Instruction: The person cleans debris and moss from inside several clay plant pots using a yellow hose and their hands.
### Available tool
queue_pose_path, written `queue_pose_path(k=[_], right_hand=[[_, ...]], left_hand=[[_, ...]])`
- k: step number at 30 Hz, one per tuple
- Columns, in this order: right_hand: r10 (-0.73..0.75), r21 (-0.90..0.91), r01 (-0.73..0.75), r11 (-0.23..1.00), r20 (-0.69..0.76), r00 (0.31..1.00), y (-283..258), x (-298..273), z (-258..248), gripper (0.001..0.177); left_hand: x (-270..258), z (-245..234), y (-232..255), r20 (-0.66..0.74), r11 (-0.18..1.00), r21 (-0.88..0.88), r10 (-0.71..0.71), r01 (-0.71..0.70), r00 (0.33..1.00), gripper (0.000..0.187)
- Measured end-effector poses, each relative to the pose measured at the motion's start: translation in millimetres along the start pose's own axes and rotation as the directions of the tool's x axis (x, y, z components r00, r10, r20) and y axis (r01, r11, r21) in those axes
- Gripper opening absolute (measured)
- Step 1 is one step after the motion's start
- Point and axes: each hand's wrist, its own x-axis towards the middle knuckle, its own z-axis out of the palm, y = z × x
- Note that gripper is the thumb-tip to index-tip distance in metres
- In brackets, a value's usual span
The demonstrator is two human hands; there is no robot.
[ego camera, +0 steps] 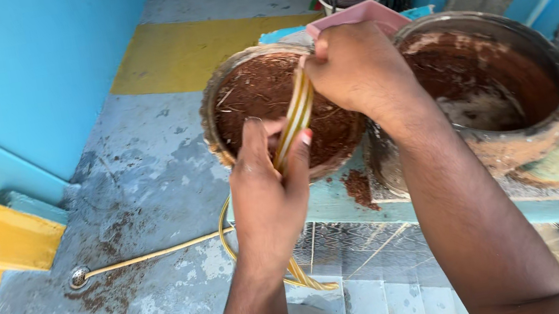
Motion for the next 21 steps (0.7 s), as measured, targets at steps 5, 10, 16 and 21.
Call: queue_pose_path(k=[5,10,16,21], right_hand=[[-0.201,0.047,0.221,0.974,-0.263,0.944,-8,-1,-2,0.023],[0.032,0.017,-0.030,0.999,-0.197,0.980,-13,-7,-2,0.028],[0.014,-0.001,-0.015,1.000,-0.309,0.951,-11,-11,18,0.026],[0.099,-0.010,-0.109,0.994,-0.335,0.937,-20,-21,20,0.023]], left_hand=[[39,-22,-32,-0.059,0.989,0.113,-0.086,0.092,0.995,0.018],[93,-39,-74,0.152,0.982,0.157,0.083,-0.107,0.985,0.026],[168,-55,-113,0.479,0.990,0.141,-0.045,-0.026,0.877,0.018],[200,-49,-132,0.554,0.990,0.111,0.008,-0.083,0.832,0.019]])
